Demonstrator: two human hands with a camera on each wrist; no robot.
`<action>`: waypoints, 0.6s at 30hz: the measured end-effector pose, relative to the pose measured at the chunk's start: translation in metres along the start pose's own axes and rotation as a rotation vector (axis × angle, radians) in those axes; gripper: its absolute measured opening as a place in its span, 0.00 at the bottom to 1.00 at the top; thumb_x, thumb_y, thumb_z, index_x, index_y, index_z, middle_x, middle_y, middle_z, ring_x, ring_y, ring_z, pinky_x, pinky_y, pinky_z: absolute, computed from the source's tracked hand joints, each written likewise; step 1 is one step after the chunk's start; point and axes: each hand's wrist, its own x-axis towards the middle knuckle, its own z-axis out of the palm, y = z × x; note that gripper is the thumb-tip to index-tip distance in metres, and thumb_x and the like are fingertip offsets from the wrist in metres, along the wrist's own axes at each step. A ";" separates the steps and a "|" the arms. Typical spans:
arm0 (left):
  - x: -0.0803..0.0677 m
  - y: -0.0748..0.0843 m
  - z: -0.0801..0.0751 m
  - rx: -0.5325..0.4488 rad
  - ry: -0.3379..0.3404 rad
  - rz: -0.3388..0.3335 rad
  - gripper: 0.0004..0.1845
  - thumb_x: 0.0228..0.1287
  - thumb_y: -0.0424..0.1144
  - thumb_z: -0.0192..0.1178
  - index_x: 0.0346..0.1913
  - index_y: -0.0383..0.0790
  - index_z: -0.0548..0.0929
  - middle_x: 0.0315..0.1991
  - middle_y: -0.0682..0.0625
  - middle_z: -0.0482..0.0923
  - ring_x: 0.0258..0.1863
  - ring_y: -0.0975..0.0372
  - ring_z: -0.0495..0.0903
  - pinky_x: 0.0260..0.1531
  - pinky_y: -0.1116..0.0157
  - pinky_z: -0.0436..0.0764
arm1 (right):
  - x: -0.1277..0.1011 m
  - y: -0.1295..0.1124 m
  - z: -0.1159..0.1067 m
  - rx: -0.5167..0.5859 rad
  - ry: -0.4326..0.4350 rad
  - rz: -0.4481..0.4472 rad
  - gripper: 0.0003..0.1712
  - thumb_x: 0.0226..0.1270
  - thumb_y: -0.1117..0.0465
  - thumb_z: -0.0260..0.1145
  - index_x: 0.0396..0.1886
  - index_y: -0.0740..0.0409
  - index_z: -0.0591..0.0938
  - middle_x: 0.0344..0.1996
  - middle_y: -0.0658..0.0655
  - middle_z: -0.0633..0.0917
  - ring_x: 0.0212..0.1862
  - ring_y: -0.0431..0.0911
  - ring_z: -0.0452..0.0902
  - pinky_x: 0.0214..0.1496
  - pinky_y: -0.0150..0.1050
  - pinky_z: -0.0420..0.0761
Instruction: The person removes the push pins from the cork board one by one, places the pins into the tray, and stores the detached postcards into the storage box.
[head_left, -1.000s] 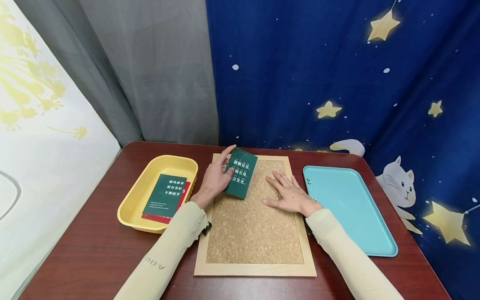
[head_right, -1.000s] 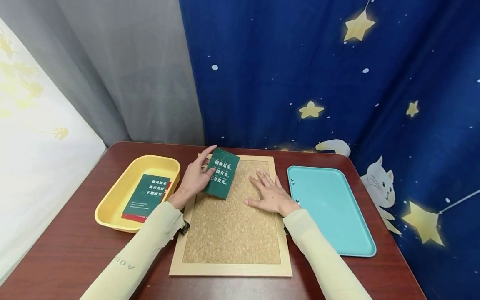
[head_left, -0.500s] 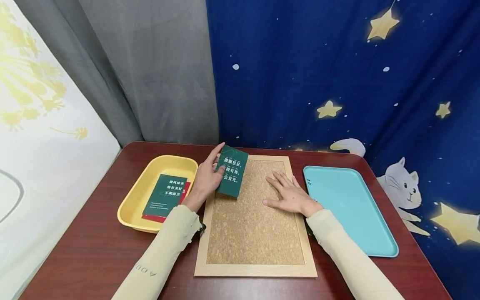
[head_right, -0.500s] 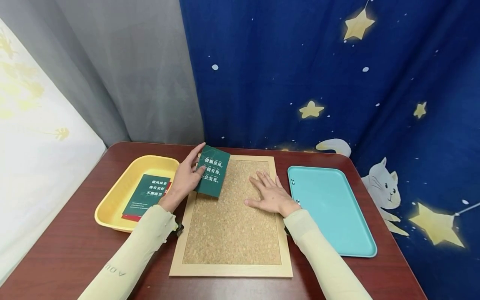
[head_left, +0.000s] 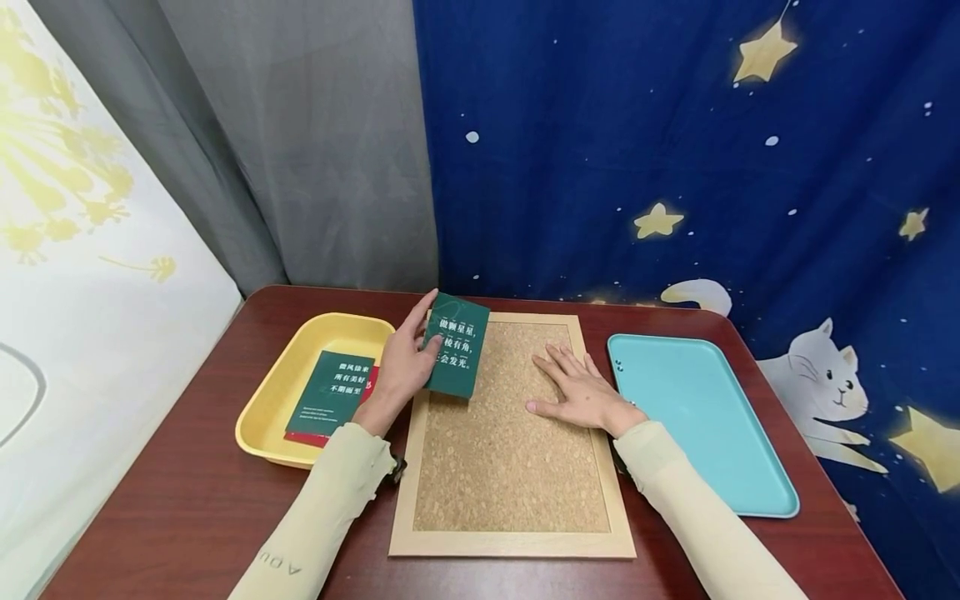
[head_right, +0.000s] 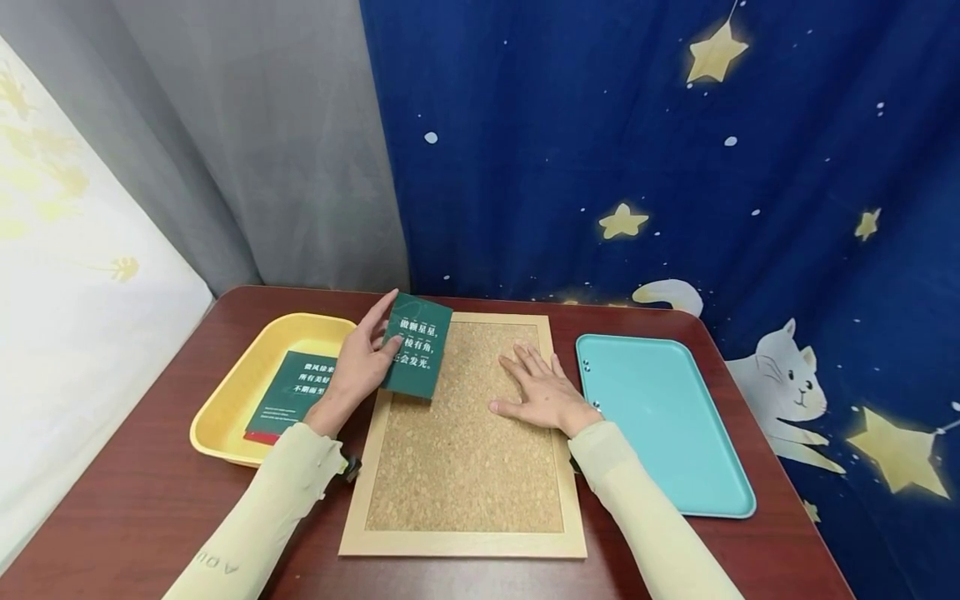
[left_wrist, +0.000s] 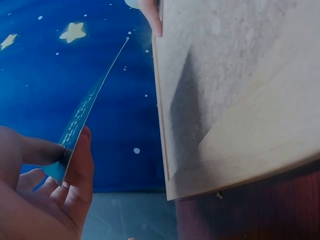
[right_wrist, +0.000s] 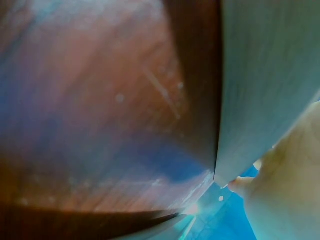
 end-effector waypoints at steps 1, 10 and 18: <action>-0.001 0.000 -0.001 -0.015 0.003 0.001 0.39 0.77 0.33 0.57 0.79 0.75 0.59 0.65 0.46 0.81 0.48 0.54 0.90 0.43 0.61 0.90 | 0.000 0.000 0.000 0.001 0.001 -0.001 0.56 0.66 0.21 0.58 0.86 0.40 0.53 0.87 0.55 0.46 0.88 0.56 0.34 0.86 0.66 0.35; -0.009 -0.003 -0.013 -0.015 0.063 0.012 0.35 0.78 0.34 0.57 0.80 0.66 0.63 0.56 0.44 0.84 0.43 0.54 0.90 0.38 0.69 0.85 | -0.002 0.000 0.001 -0.007 0.008 -0.010 0.56 0.66 0.21 0.57 0.86 0.41 0.53 0.87 0.56 0.47 0.88 0.57 0.35 0.86 0.66 0.36; -0.014 -0.010 -0.025 -0.059 0.109 0.014 0.31 0.78 0.34 0.57 0.78 0.58 0.68 0.53 0.40 0.84 0.45 0.48 0.91 0.34 0.75 0.84 | -0.001 0.000 0.002 -0.011 0.016 -0.022 0.57 0.66 0.20 0.56 0.86 0.41 0.53 0.87 0.55 0.47 0.88 0.57 0.35 0.86 0.66 0.36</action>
